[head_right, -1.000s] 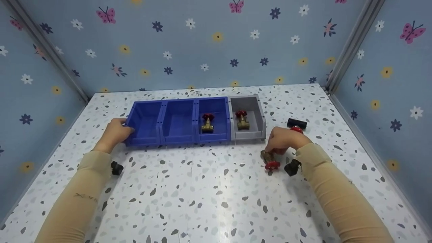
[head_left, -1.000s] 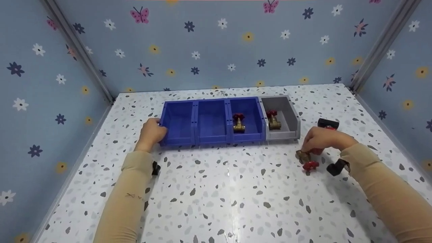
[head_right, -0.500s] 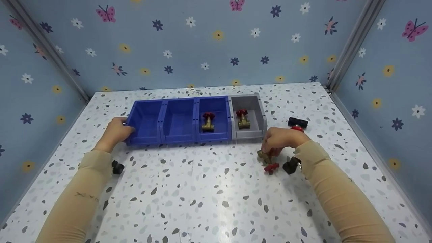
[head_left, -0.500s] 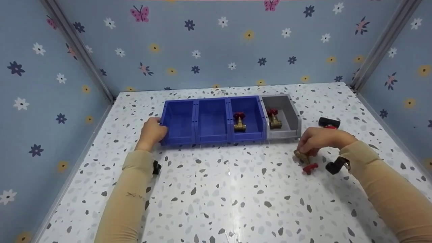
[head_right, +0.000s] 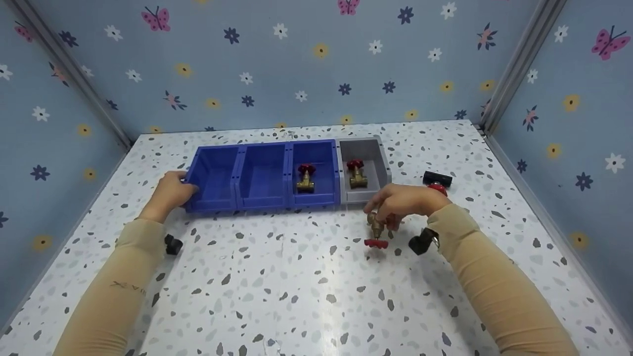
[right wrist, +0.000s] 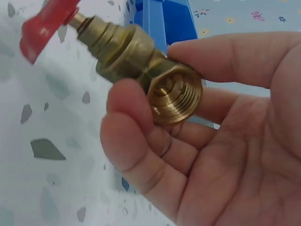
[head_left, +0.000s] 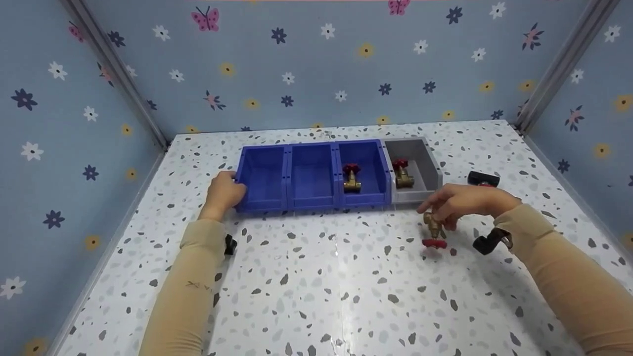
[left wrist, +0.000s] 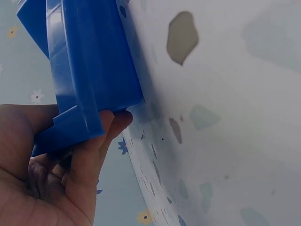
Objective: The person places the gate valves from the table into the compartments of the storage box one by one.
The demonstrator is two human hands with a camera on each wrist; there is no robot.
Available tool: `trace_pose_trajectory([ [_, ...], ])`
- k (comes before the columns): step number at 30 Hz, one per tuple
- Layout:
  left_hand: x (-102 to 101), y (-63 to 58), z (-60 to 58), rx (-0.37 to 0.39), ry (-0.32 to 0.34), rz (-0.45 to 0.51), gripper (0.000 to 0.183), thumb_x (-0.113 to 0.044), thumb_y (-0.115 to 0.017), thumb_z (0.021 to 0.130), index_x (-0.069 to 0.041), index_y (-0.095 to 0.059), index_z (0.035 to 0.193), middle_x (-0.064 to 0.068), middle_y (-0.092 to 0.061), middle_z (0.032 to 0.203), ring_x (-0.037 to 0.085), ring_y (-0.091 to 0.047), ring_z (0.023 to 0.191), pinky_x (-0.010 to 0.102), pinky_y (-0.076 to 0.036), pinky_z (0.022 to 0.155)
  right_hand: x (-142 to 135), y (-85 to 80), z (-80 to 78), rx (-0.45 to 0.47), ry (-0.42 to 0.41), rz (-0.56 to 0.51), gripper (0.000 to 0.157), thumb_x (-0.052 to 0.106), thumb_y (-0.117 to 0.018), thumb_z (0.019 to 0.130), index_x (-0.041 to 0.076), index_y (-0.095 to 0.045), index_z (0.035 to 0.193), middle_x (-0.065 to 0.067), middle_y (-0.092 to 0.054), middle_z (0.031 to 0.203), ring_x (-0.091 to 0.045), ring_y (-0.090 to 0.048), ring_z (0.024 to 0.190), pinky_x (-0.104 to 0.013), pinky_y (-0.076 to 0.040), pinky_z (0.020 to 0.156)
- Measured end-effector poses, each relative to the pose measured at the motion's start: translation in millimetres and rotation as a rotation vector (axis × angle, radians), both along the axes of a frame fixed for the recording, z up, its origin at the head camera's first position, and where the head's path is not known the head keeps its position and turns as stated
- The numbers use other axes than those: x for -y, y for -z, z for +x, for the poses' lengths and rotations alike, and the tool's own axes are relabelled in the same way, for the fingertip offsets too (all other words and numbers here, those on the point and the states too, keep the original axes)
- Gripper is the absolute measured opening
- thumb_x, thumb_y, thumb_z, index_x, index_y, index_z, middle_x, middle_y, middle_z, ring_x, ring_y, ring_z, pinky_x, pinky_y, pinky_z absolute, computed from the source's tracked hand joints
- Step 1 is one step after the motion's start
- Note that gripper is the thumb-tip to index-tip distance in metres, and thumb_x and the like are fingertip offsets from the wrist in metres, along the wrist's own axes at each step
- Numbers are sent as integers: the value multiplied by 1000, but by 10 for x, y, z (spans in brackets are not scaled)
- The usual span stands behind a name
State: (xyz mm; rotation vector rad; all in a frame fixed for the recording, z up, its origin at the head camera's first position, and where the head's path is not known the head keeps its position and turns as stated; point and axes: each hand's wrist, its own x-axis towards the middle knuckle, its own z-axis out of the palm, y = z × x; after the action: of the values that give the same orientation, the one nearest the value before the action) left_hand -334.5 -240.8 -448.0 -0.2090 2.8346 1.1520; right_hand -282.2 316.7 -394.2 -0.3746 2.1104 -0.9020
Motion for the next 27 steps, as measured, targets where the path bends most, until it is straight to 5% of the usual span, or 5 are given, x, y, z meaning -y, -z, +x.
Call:
trace_pose_trajectory([
  [9, -8, -5, 9, 13, -6, -17, 62, -10, -48, 96, 11, -51, 154, 33, -59, 152, 45, -58, 140, 58, -47, 120, 79, 48, 10, 2, 14, -124, 37, 3, -63, 96, -11, -58, 131, -6, -70, 99, -21, -73, 79, -34, -65, 76],
  [14, 2, -12, 11, 24, -11, -9, 60, -10, -49, 96, 11, -53, 152, 32, -60, 150, 44, -60, 137, 58, -48, 119, 168, 62, 49, -9, 88, -162, 27, 1, -67, 93, -5, -57, 117, -8, -71, 95, -24, -76, 79, -39, -67, 77],
  [21, -1, -17, 22, 16, -15, -3, 59, -10, -49, 96, 11, -54, 152, 32, -61, 149, 43, -61, 134, 58, -49, 118, 302, 47, 102, 3, 105, -168, 57, 5, -68, 97, -16, -53, 147, -11, -78, 106, -21, -78, 83, -38, -67, 81],
  [27, -13, -15, 32, -8, -9, -18, 57, -10, -50, 95, 11, -58, 147, 32, -64, 144, 42, -63, 126, 57, -52, 114, 391, 48, 124, 8, 91, -167, 42, 7, -67, 97, -15, -65, 133, -8, -79, 102, -19, -77, 81, -35, -67, 81],
])
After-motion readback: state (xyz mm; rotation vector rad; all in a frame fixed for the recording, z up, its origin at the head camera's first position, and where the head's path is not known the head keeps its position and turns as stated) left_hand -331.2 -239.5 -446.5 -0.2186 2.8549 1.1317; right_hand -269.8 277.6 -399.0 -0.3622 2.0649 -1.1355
